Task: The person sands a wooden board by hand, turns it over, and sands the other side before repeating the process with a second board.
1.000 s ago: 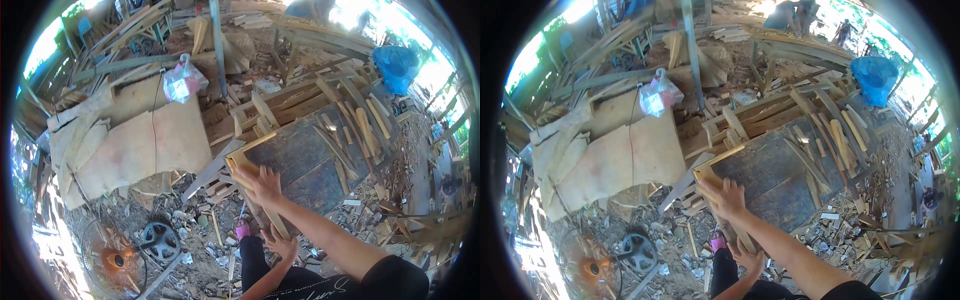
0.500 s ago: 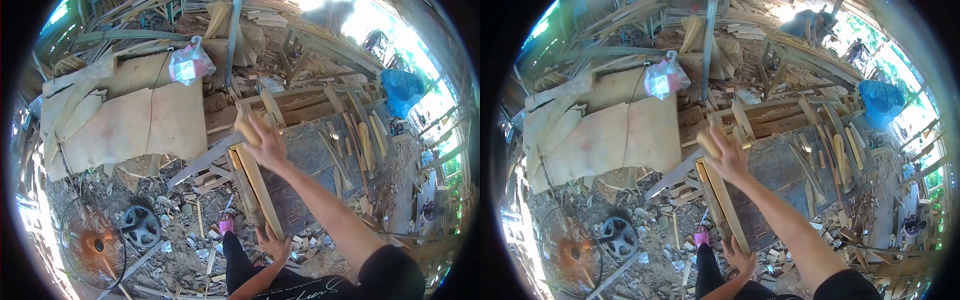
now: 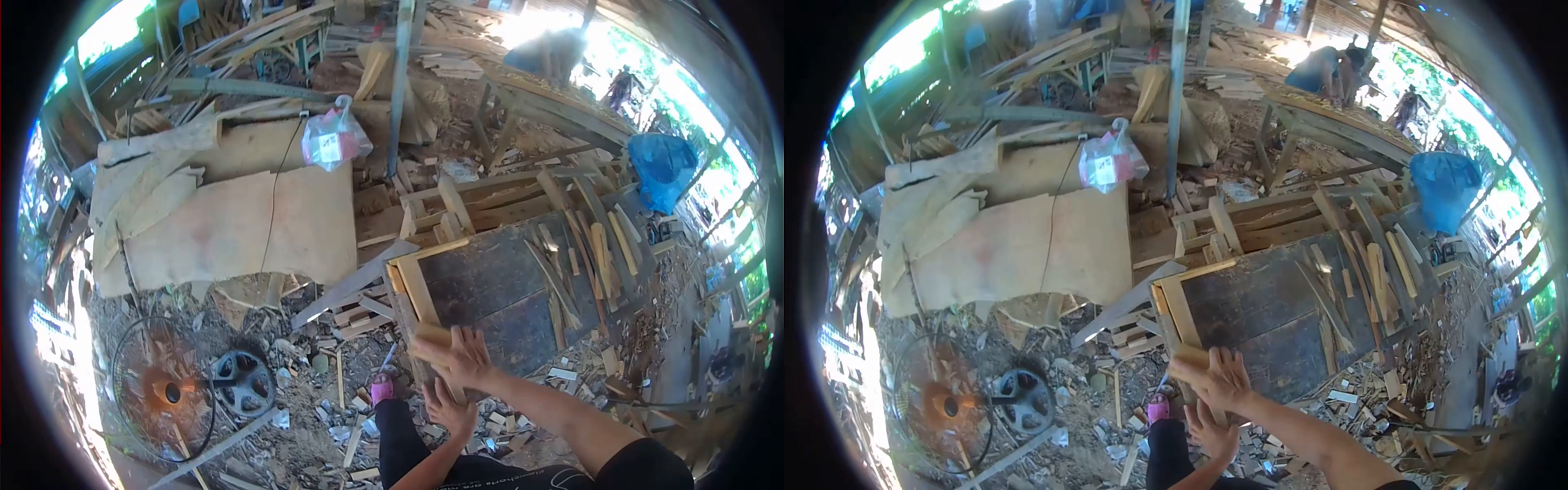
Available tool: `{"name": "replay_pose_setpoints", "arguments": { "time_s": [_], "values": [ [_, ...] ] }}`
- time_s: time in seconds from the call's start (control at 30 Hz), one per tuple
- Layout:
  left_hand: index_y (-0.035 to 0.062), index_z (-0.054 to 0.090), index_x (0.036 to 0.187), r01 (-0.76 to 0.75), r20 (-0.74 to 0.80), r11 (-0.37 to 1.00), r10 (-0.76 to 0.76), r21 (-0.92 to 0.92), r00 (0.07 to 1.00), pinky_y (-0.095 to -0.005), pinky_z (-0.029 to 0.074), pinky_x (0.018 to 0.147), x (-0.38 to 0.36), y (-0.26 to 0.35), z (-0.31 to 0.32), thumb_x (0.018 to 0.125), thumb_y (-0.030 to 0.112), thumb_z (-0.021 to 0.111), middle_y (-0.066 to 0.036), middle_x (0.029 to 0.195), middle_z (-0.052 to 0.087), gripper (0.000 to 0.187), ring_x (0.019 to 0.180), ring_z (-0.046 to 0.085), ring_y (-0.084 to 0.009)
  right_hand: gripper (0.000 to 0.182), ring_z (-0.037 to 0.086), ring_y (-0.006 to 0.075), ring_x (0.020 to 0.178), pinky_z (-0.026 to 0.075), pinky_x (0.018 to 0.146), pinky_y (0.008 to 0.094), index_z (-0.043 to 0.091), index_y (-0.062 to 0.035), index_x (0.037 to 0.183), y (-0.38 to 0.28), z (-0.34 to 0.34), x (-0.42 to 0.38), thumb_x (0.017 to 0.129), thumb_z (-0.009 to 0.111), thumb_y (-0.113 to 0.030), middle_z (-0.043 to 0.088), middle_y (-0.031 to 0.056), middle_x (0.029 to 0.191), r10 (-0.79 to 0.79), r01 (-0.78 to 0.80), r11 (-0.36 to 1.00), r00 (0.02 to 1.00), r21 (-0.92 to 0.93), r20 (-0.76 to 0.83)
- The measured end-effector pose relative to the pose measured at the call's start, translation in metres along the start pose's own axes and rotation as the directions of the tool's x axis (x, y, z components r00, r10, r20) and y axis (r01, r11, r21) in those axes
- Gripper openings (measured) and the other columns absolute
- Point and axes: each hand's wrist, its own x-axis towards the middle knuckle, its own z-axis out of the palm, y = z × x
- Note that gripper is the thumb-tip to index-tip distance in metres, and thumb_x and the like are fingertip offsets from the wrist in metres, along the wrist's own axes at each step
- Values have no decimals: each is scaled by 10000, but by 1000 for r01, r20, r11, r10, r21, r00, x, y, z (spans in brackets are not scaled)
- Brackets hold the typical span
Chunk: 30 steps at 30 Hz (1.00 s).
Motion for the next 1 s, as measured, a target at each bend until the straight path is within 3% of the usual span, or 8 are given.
{"name": "replay_pose_setpoints", "arguments": {
  "time_s": [0.07,0.13,0.4,0.47,0.6,0.67,0.8,1.0],
  "values": [
    [121,306,1569,46,39,998,-47,43,998,-608,178,1144,4,1,-3,723,381,820,-233,1639,131,1023,1452,191,-463,661,539,377,930,439,798,512,474,-532,1461,14,5,50,870,707,-348,504,177,1068,-30,30,1000,996,-2,-80],
    [148,338,1557,-32,-27,999,32,-19,999,-608,172,1164,4,5,-4,617,165,773,-226,1647,146,1036,1462,202,-463,697,545,380,952,444,819,523,464,-524,1472,25,3,103,852,727,-343,509,178,1082,-35,37,999,995,25,-95],
    [166,313,1576,-2,79,999,6,-49,997,-618,168,1136,8,8,-14,639,156,761,-262,1646,71,1039,1459,162,-490,745,573,394,1086,442,939,558,455,-493,1487,71,20,290,825,779,-384,539,190,1172,101,-75,988,976,135,-193],
    [167,314,1574,-10,70,999,12,-33,997,-612,170,1138,11,7,-14,644,152,762,-262,1644,73,1032,1460,165,-484,779,570,405,1116,441,972,557,412,-499,1512,75,-5,308,833,778,-383,544,195,1181,259,-266,964,948,-18,-183],
    [170,322,1566,-16,57,999,19,-52,998,-594,175,1147,8,11,-17,665,141,759,-260,1635,89,1002,1464,167,-466,849,564,422,1154,450,983,548,354,-484,1547,87,-45,252,822,786,-395,544,205,1202,368,-330,925,900,186,-233],
    [156,327,1565,-28,64,999,29,-17,998,-582,170,1159,7,11,-15,652,161,816,-223,1623,88,1036,1459,157,-456,884,559,439,1178,454,989,537,329,-444,1572,93,-49,191,816,788,-416,542,220,1214,236,-181,960,935,215,-265],
    [183,307,1572,-19,39,1000,18,17,999,-593,185,1155,5,11,-12,661,155,800,-199,1643,67,1036,1456,166,-455,882,575,439,1073,462,932,530,354,-412,1572,93,-26,54,807,793,-429,544,231,1160,453,-419,865,889,277,-72],
    [225,292,1574,46,59,997,-49,56,997,-597,221,1142,2,15,-13,667,172,785,-160,1662,85,1034,1445,208,-451,918,538,418,1095,433,933,532,324,-475,1568,72,35,-102,789,809,-440,507,216,1186,633,-597,745,774,298,-31]
  ]
}}
